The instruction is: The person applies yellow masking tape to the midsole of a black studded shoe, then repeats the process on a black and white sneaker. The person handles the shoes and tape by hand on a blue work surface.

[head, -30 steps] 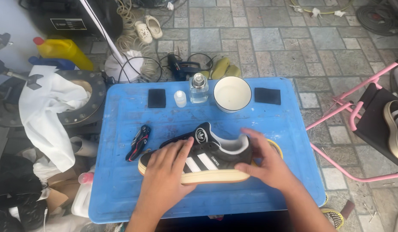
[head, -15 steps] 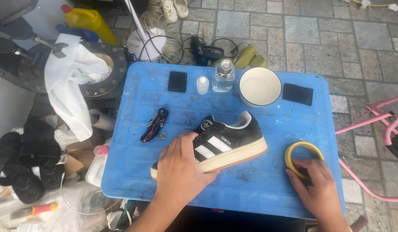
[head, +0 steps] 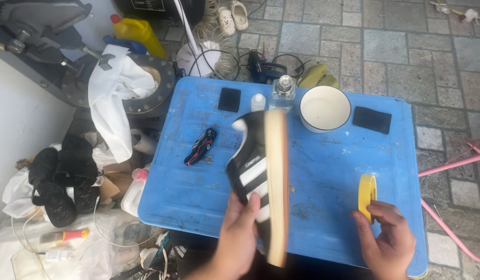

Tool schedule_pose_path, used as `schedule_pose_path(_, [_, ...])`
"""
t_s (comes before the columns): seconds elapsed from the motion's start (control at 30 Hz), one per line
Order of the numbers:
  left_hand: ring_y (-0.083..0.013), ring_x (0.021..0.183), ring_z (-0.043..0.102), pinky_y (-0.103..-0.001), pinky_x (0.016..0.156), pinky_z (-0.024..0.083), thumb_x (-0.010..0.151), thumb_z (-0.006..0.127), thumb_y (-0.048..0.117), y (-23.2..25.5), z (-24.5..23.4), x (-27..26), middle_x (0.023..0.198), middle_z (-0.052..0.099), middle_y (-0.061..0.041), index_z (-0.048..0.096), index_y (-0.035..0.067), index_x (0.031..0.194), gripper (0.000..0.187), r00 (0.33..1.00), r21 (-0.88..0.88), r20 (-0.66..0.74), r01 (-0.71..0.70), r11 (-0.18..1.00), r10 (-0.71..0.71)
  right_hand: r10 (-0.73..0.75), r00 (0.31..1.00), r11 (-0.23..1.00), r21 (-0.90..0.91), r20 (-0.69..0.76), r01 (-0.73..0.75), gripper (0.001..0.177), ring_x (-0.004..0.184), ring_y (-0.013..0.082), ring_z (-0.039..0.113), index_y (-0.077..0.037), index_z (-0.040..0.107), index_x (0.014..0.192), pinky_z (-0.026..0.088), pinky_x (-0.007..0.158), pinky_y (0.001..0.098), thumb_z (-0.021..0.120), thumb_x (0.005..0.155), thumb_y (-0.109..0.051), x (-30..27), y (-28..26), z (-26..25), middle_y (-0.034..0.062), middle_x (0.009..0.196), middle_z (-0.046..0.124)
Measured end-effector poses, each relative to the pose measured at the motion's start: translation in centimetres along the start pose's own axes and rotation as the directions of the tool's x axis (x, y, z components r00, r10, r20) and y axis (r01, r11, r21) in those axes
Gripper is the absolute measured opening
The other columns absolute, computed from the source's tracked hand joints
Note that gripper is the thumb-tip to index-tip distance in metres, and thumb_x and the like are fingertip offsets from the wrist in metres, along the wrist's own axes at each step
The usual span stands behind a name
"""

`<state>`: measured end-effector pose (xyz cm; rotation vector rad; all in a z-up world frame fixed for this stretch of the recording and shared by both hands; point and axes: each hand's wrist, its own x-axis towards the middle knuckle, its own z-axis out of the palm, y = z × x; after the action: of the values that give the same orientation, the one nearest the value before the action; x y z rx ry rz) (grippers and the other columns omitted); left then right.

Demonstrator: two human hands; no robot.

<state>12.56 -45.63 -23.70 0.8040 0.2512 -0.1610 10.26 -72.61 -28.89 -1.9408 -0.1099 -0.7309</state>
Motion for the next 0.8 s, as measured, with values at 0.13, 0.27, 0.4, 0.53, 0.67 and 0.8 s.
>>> schedule_pose_path(0.13, [-0.0249,0.135,0.053,-0.045,0.116,0.037,0.105,0.053,0.015,-3.8,1.6,-1.2,0.145,0.056,-0.014,0.040,0.004,0.148,0.047,0.974,-0.241,0.041,-0.206,0.948,0.222,0.085,0.982,0.972,0.229,-0.166,-0.045,0.023,0.090,0.0159,0.067,-0.001,0.054,0.122,0.059,0.084,0.0253,0.066,0.103,0.003,-2.5,-2.4,2.0,0.0128,0.115,0.062])
schedule_pose_path(0.27, [-0.0227,0.134,0.052,-0.044,0.114,0.037,0.104,0.053,0.014,-7.5,2.5,0.3,0.147,0.054,-0.010,0.039,0.007,0.151,0.049,0.943,-0.319,-0.054,-0.327,0.889,0.327,0.143,0.978,0.972,0.207,-0.150,-0.110,0.024,0.089,0.0140,0.058,0.000,0.058,0.126,0.050,0.079,0.0229,0.062,0.103,-0.004,-2.8,-4.2,3.8,0.0107,0.117,0.056])
schedule_pose_path(0.4, [-0.0216,0.131,0.056,-0.041,0.113,0.040,0.104,0.054,0.011,-10.7,2.2,0.6,0.142,0.060,-0.011,0.046,0.005,0.145,0.043,0.943,-0.326,-0.057,-0.329,0.886,0.329,0.028,0.998,0.983,-0.181,0.051,-0.018,0.054,0.095,0.0210,0.054,0.000,0.059,0.130,0.047,0.085,0.0302,0.079,0.081,-0.011,-0.6,-4.5,3.8,0.0127,0.114,0.054])
schedule_pose_path(0.53, [-0.0213,0.123,0.058,-0.040,0.109,0.043,0.111,0.059,0.001,-11.5,1.6,0.5,0.135,0.064,-0.013,0.054,-0.003,0.141,0.031,0.947,-0.260,0.025,-0.303,0.917,0.320,0.057,0.996,0.968,-0.249,0.075,-0.037,0.052,0.092,0.0182,0.057,-0.003,0.065,0.125,0.049,0.081,0.0291,0.085,0.078,-0.014,1.6,-4.3,3.3,0.0100,0.112,0.058])
schedule_pose_path(0.67, [-0.0234,0.124,0.061,-0.041,0.110,0.047,0.102,0.062,-0.001,-9.3,0.2,-1.4,0.133,0.065,-0.014,0.053,-0.002,0.140,0.038,0.978,-0.057,0.110,-0.173,0.983,0.178,0.115,0.983,0.981,-0.173,0.140,-0.090,0.052,0.089,0.0158,0.058,-0.003,0.067,0.124,0.050,0.081,0.0285,0.085,0.077,-0.013,2.2,-3.7,2.5,0.0097,0.113,0.058])
schedule_pose_path(0.8, [-0.0145,0.124,0.058,-0.033,0.097,0.050,0.077,0.066,-0.001,-5.5,-2.0,-2.8,0.143,0.053,-0.004,0.017,0.022,0.158,0.098,0.900,0.405,0.330,0.139,0.904,-0.286,0.059,0.983,0.994,-0.103,0.176,-0.041,0.050,0.099,0.0160,0.060,-0.002,0.066,0.124,0.052,0.082,0.0263,0.084,0.078,-0.012,3.2,-2.8,2.4,0.0091,0.117,0.059])
